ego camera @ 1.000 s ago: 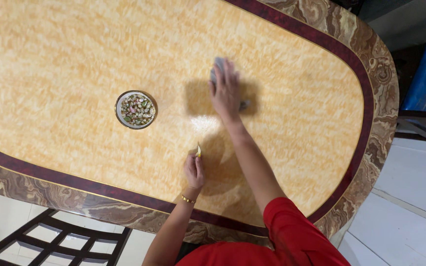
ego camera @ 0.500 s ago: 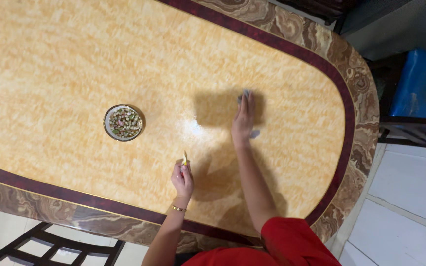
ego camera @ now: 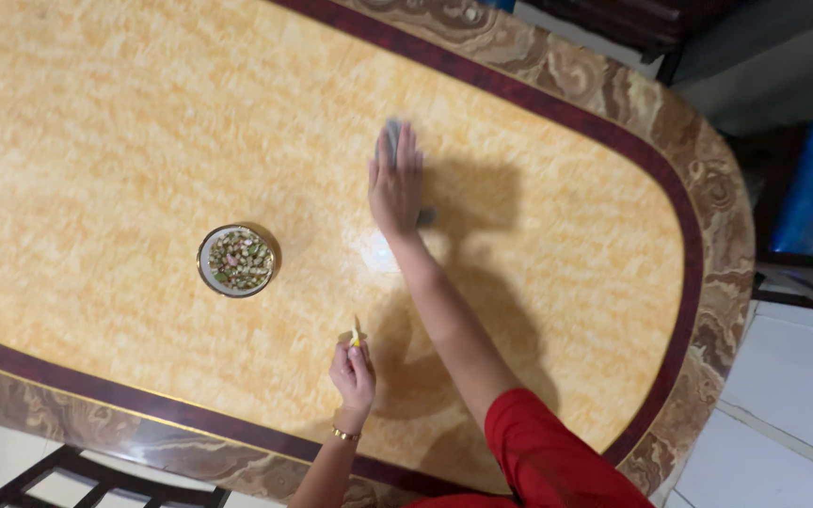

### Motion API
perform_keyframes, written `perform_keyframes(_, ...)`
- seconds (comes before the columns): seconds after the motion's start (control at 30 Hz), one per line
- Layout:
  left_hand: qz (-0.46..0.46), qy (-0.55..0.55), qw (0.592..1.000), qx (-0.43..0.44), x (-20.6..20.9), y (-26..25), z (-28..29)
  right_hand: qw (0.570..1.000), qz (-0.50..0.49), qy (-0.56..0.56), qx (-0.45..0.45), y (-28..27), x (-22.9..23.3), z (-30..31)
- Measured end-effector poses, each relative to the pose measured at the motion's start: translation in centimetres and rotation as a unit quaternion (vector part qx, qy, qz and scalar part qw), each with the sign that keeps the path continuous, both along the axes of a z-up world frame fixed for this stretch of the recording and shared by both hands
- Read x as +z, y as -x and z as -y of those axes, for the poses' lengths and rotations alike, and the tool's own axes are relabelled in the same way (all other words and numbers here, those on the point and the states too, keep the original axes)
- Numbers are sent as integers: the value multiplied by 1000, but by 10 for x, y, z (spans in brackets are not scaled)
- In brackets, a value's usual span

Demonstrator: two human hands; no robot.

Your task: The person washes a cloth in a sink using liquid from a bottle, then wipes the surface of a dining table repeatedly with the damp cloth before returning to the sink.

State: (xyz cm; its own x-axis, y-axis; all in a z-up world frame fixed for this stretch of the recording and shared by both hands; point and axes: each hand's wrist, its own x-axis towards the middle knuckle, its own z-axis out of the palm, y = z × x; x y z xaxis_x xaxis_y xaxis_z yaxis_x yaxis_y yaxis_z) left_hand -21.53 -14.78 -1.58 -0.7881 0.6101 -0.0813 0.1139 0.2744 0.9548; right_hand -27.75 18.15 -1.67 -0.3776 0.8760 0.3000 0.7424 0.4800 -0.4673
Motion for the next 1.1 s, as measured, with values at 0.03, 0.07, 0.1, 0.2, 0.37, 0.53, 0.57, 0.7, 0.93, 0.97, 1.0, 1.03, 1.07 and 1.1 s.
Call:
perform_keyframes(0.03, 7, 2, 1000, -5, -3, 0, 2, 1000, -2, -6, -10, 10, -5, -15)
perform_keyframes(0.07, 10, 0, 1000, -7, -6, 1, 2, 1000, -8, -15, -17, 24, -7, -33)
perform_keyframes(0.1, 6, 7, 1000, -9, -6, -1, 6, 1000, 2, -4, 0, 36, -8, -49)
perform_keyframes(0.2, -19, 14, 1000, -16, -11, 2, 6, 992, 40, 19, 118, 70, 3, -78)
perform_keyframes(0.37, -20, 6, 999, -34, -10, 1, 10, 937, 56, 28, 344, 65, 19, -41)
perform_keyframes(0.53, 29, -19, 999, -17, -20, 0, 4, 899, 54, -5, 434, 3, 40, 59)
perform_keyframes(0.57, 65, -18, 998, -12, -16, -8, 11, 902, 57, 13, 428, -24, 43, 86)
perform_keyframes(0.7, 49, -119, 991, -40, 3, 10, 9, 952, 93, 0, 291, -110, 45, 136)
perform_keyframes(0.93, 220, -185, 957, -46, 10, 8, 80, 997, 55, 57, 9, -172, 29, 143)
perform_keyframes(0.97, 233, -206, 950, -14, 6, 4, 93, 996, 64, 53, 36, -157, 27, 157)
perform_keyframes(1.0, 244, -228, 943, 16, 2, 3, 101, 994, 69, 47, 64, -134, 24, 175)
perform_keyframes(1.03, 235, -219, 947, 27, -1, 5, 107, 991, 58, 67, 103, -112, 25, 196)
perform_keyframes(1.07, 226, -206, 951, 44, 0, 4, 119, 984, 48, 92, 146, -91, 27, 227)
perform_keyframes(1.1, 218, -193, 955, 61, 2, 4, 130, 972, 1, 153, 177, -76, 33, 261)
